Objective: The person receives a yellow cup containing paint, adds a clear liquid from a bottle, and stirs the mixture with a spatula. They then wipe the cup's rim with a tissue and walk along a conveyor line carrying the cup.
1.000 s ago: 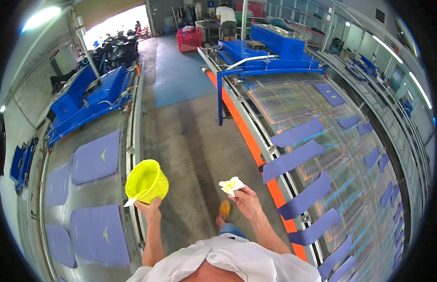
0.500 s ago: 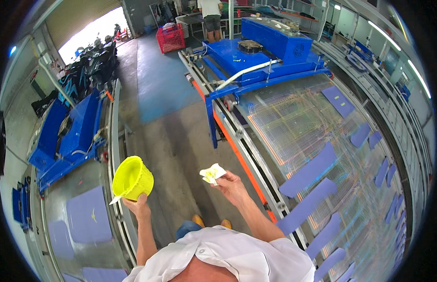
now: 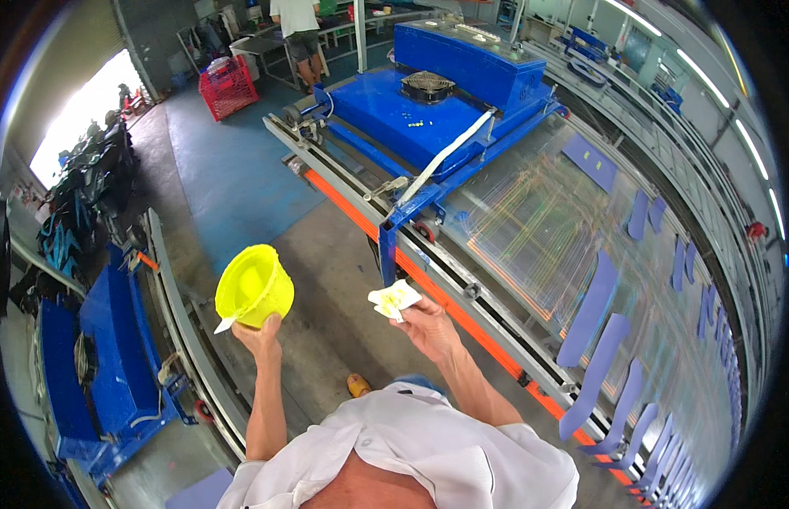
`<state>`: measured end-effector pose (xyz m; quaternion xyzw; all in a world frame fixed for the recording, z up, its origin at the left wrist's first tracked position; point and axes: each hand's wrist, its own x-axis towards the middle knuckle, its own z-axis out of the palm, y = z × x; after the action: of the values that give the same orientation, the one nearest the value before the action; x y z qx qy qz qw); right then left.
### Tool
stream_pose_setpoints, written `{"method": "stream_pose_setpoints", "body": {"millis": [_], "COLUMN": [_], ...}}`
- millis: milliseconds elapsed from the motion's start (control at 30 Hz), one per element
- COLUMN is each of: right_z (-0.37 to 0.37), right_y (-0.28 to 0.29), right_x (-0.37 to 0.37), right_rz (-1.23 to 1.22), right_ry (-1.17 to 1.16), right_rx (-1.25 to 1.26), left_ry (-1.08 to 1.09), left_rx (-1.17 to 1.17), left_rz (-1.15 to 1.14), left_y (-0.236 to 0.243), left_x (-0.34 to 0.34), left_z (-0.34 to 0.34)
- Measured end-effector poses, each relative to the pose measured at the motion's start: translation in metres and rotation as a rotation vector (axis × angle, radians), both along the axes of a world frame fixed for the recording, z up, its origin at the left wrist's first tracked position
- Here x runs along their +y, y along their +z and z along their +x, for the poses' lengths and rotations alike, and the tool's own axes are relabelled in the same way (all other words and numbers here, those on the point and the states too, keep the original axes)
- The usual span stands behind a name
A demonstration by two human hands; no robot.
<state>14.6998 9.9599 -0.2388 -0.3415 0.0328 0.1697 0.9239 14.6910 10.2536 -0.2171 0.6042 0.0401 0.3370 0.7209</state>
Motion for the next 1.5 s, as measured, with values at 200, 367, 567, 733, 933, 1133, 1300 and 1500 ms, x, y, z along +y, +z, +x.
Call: {"method": "stream_pose_setpoints", "body": {"millis": [200,367,567,733,933,1133,1300,1500], "right_z": [0.071,0.137,0.225,0.283,0.303,0.298,0.296,0.311], "right_y": [0.015,0.018,0.030,0.027,0.018,0.010,0.010,0.026], "right_x": [0.039,0.057,0.066,0.063,0.058,0.072,0.077,0.080], "right_rz": [-0.008,-0.015,-0.034,-0.020,-0.072,-0.104,-0.109,-0.105], "right_ry": [-0.047,-0.133,-0.157,-0.184,-0.368,-0.561,-0.647,-0.636], "right_rx": [-0.034,-0.061,-0.138,-0.158,-0.069,-0.007,-0.009,0.098], "left_ry": [-0.082,-0.127,-0.169,-0.236,-0.338,-0.426,-0.476,-0.399], "left_rx": [-0.044,-0.077,-0.100,-0.139,-0.120,-0.116,-0.070,-0.004], "left_rz": [0.038,0.036,0.085,0.080,0.069,-0.047,0.072,0.284], "left_y": [-0.003,-0.006,-0.015,-0.010,-0.017,-0.032,-0.038,-0.060], "left_x": [0.037,0.043,0.037,0.016,-0.027,-0.067,-0.094,-0.111], "left_z": [0.098,0.188,0.304,0.391,0.485,0.555,0.592,0.619]}}
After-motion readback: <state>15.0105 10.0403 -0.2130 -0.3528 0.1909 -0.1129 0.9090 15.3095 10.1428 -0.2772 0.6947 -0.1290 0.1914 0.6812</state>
